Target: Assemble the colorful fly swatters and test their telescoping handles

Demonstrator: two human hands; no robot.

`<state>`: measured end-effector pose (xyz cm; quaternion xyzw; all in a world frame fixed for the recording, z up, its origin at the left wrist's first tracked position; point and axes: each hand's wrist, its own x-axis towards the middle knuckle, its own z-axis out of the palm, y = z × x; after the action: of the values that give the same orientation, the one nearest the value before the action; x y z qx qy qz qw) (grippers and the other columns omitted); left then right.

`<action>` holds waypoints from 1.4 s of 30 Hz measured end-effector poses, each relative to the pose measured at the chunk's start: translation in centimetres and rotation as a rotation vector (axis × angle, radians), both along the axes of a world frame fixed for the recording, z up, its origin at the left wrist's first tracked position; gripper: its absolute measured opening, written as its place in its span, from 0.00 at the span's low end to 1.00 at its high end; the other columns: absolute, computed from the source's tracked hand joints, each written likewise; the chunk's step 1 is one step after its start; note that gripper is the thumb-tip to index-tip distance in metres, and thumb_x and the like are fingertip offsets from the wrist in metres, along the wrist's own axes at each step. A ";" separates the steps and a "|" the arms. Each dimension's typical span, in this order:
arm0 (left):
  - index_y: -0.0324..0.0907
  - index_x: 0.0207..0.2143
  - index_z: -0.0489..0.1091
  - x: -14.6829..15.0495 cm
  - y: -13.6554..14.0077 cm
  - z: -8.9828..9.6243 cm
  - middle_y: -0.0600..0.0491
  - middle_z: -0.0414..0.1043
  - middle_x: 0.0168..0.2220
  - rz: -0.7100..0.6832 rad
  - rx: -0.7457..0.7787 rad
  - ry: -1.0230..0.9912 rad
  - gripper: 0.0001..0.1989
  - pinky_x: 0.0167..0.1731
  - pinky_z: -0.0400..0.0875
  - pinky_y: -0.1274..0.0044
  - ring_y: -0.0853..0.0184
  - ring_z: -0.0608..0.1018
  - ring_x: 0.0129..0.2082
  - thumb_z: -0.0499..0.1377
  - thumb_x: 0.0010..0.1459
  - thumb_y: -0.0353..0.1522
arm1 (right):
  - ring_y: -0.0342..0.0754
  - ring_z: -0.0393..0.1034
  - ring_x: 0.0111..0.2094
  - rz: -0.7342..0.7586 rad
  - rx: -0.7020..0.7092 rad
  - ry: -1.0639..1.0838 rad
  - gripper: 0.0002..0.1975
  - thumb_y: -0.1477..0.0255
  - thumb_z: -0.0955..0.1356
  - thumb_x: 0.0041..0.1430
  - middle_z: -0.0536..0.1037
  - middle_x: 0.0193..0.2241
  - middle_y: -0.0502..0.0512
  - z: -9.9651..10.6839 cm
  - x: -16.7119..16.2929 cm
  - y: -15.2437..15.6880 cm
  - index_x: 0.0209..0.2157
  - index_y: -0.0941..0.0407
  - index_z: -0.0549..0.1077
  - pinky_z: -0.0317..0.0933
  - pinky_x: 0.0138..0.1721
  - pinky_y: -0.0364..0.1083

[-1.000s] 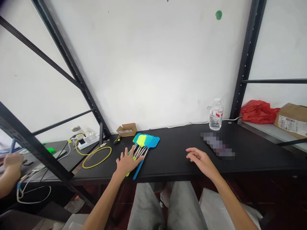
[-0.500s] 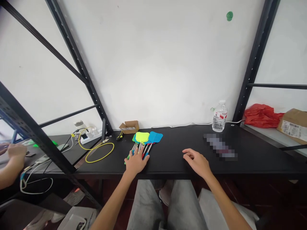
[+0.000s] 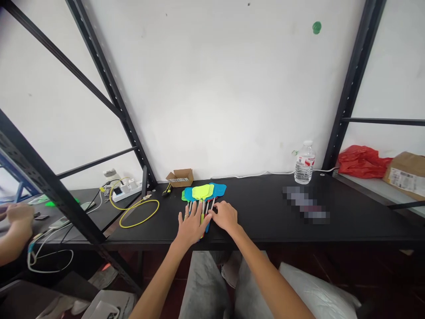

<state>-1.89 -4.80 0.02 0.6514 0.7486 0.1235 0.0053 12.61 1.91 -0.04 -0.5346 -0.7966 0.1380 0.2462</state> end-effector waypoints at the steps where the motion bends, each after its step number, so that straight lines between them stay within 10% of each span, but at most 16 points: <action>1: 0.52 0.69 0.46 -0.6 -0.1 0.0 0.52 0.39 0.71 -0.051 -0.022 0.000 0.40 0.62 0.43 0.50 0.44 0.46 0.68 0.35 0.60 0.57 | 0.54 0.71 0.46 -0.005 0.017 -0.018 0.19 0.57 0.64 0.60 0.77 0.45 0.58 -0.1 -0.4 0.0 0.47 0.51 0.77 0.62 0.42 0.47; 9: 0.54 0.68 0.50 -1.2 1.1 0.1 0.59 0.37 0.71 -0.071 -0.048 0.001 0.31 0.61 0.48 0.50 0.47 0.49 0.68 0.35 0.65 0.49 | 0.56 0.71 0.46 -0.057 0.011 -0.039 0.18 0.61 0.65 0.57 0.77 0.44 0.60 -0.3 -1.4 0.2 0.46 0.53 0.77 0.62 0.40 0.47; 25: 0.60 0.66 0.53 -3.0 -0.5 -0.7 0.53 0.47 0.69 -0.284 0.080 0.133 0.40 0.57 0.57 0.50 0.45 0.56 0.65 0.45 0.54 0.62 | 0.63 0.75 0.42 -0.184 -0.102 -0.121 0.19 0.59 0.66 0.53 0.80 0.39 0.68 0.8 -1.7 2.1 0.38 0.58 0.79 0.64 0.37 0.52; 42: 0.58 0.61 0.62 -6.4 -1.6 -0.6 0.55 0.51 0.68 -0.287 0.128 0.171 0.24 0.58 0.60 0.57 0.51 0.58 0.66 0.46 0.65 0.49 | 0.49 0.72 0.27 -0.107 -0.260 0.136 0.14 0.63 0.66 0.53 0.76 0.21 0.53 0.4 0.1 2.8 0.18 0.53 0.74 0.53 0.26 0.43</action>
<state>-8.25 -6.36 -0.60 0.7588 0.6362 0.1131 -0.0821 12.68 4.76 0.41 -0.5929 -0.7241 0.2623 0.2352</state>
